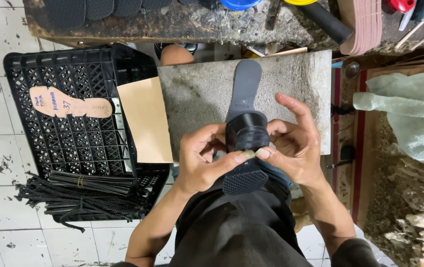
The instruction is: Applying adhesive to shoe heels and attaching them to the soles manually.
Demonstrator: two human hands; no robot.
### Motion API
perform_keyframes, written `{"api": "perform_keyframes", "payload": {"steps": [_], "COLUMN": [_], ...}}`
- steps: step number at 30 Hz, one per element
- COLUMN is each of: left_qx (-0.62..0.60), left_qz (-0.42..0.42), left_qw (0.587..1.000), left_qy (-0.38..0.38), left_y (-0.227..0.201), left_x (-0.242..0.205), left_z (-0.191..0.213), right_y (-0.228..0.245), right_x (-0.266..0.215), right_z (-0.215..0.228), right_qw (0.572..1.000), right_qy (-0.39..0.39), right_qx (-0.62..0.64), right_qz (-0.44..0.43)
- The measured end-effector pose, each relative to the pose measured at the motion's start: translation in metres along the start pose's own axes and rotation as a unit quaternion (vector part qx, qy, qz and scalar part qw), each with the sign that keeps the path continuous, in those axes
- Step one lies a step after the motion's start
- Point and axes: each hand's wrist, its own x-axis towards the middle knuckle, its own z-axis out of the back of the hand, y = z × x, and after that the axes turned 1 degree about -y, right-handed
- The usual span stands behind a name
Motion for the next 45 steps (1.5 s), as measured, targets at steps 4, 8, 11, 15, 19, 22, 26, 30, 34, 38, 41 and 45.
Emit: {"api": "perform_keyframes", "payload": {"steps": [4, 8, 11, 15, 19, 22, 26, 30, 34, 38, 41, 45], "left_qx": [0.003, -0.040, -0.060, -0.063, -0.062, -0.067, -0.074, -0.032, 0.010, 0.044, 0.038, 0.014], "left_qz": [0.060, 0.122, 0.145, 0.138, 0.135, 0.134, 0.131, 0.103, -0.042, -0.131, -0.138, -0.146], "left_qw": [0.998, 0.983, 0.976, 0.977, 0.978, 0.978, 0.979, 0.990, 0.999, 0.989, 0.988, 0.987], "left_qy": [-0.034, -0.128, -0.148, -0.150, -0.147, -0.142, -0.138, -0.095, -0.011, 0.046, 0.054, 0.063], "left_y": [0.009, 0.025, 0.044, 0.047, 0.046, 0.047, 0.049, 0.032, 0.015, 0.009, 0.010, 0.003], "left_x": [0.005, 0.021, 0.025, 0.027, 0.029, 0.030, 0.030, 0.025, 0.018, 0.015, 0.013, 0.015], "left_z": [0.003, 0.001, 0.008, 0.007, 0.007, 0.007, 0.007, 0.008, 0.007, 0.014, 0.015, 0.013], "right_y": [0.008, -0.013, -0.016, -0.017, -0.015, -0.014, -0.017, -0.009, 0.006, 0.001, 0.000, -0.001], "right_x": [0.013, 0.022, 0.026, 0.031, 0.032, 0.033, 0.032, 0.029, 0.019, 0.011, 0.008, 0.007], "right_z": [-0.009, 0.004, 0.008, 0.008, 0.005, 0.003, 0.005, 0.002, 0.001, 0.005, 0.008, 0.007], "right_qw": [0.997, 0.991, 0.989, 0.989, 0.989, 0.989, 0.990, 0.994, 0.999, 0.994, 0.992, 0.991], "right_qy": [-0.045, -0.070, -0.063, -0.053, -0.056, -0.061, -0.053, -0.041, -0.006, 0.066, 0.078, 0.082], "right_qx": [-0.018, 0.032, 0.004, -0.020, -0.020, -0.015, -0.014, -0.016, -0.039, -0.013, -0.008, -0.006], "right_qz": [-0.055, -0.114, -0.132, -0.135, -0.136, -0.133, -0.128, -0.095, -0.016, 0.089, 0.098, 0.106]}}
